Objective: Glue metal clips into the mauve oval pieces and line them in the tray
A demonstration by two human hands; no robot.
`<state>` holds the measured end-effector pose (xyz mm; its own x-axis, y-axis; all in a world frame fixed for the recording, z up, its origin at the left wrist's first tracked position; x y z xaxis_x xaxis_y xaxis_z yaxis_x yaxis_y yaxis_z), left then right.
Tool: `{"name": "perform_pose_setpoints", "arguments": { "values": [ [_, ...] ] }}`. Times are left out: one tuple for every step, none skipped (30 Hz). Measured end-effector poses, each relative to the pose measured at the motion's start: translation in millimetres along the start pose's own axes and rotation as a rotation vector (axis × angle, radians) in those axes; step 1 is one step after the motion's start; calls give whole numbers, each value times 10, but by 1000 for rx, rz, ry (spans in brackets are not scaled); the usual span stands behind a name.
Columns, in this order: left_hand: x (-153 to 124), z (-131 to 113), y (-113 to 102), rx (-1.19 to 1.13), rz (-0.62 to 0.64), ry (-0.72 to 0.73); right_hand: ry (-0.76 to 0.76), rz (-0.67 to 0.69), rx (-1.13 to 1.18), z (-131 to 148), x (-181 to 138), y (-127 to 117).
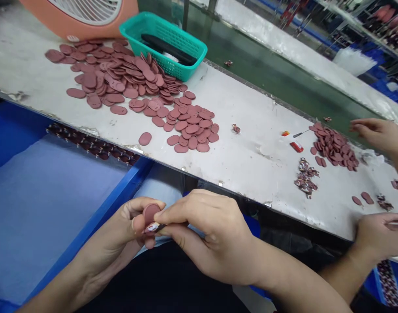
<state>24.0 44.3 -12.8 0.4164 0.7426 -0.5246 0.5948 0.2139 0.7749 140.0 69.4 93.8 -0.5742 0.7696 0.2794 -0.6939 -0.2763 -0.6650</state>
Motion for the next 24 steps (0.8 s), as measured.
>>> {"name": "perform_pose_setpoints", "arguments": {
  "values": [
    [5, 3, -6, -2, -1, -5, 6, -1, 3, -8, 1, 4],
    [11, 10, -12, -5, -1, -14, 14, -2, 5, -17, 3, 8],
    [19, 17, -21, -11, -5, -22, 19, -2, 6, -24, 7, 13],
    [26, 22, -28, -20, -9, -27, 23, -2, 5, -31, 13, 17],
    [32, 27, -35, -29, -11, -29, 26, -2, 3, -36, 19, 22],
    [36, 30, -41, -37, -14, -29, 28, -2, 2, -40, 25, 26],
    [38, 32, -47, -42, -15, -29, 28, -4, 2, -43, 30, 29],
    [37, 32, -51, -46, -16, -26, 29, -6, 4, -46, 36, 32],
    [34, 31, -56, -48, -15, -24, 28, -8, 6, -48, 40, 35],
    [31, 31, -61, -51, -15, -24, 26, -10, 9, -50, 44, 38],
    [29, 29, -67, -54, -17, -21, 22, -12, 12, -51, 47, 40],
    [28, 27, -73, -58, -20, -21, 18, -15, 15, -53, 49, 42],
    [29, 27, -80, -61, -26, -22, 16, -17, 15, -55, 49, 42],
    [33, 27, -86, -63, -33, -23, 15, -18, 13, -59, 49, 44],
    [38, 28, -90, -63, -40, -23, 16, -19, 11, -63, 47, 45],
    [45, 30, -91, -63, -46, -24, 18, -19, 9, -67, 44, 47],
    [52, 33, -91, -62, -53, -25, 20, -20, 8, -71, 41, 48],
    [58, 35, -87, -64, -57, -26, 20, -21, 10, -74, 37, 50],
    [62, 36, -80, -66, -55, -24, 21, -26, 12, -77, 32, 52],
    [65, 37, -73, -68, -54, -22, 20, -31, 14, -79, 28, 54],
    [65, 37, -67, -71, -52, -19, 19, -37, 14, -82, 24, 58],
    [63, 37, -63, -72, -51, -16, 20, -41, 14, -85, 21, 63],
    [60, 36, -64, -70, -53, -14, 23, -43, 14, -90, 19, 70],
    [55, 37, -68, -67, -56, -13, 25, -44, 16, -94, 17, 79]
  ]
}}
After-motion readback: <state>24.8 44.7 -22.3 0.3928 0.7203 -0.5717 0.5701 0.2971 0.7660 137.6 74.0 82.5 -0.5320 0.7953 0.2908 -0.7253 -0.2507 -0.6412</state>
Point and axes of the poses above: each hand's wrist, its own x-axis towards the middle knuckle, its own y-axis out of the palm, z = x × y, the point moved 7 cm from there along x, towards the middle knuckle, and after that the axes turned 10 degrees about -x, right-handed, at the moved point
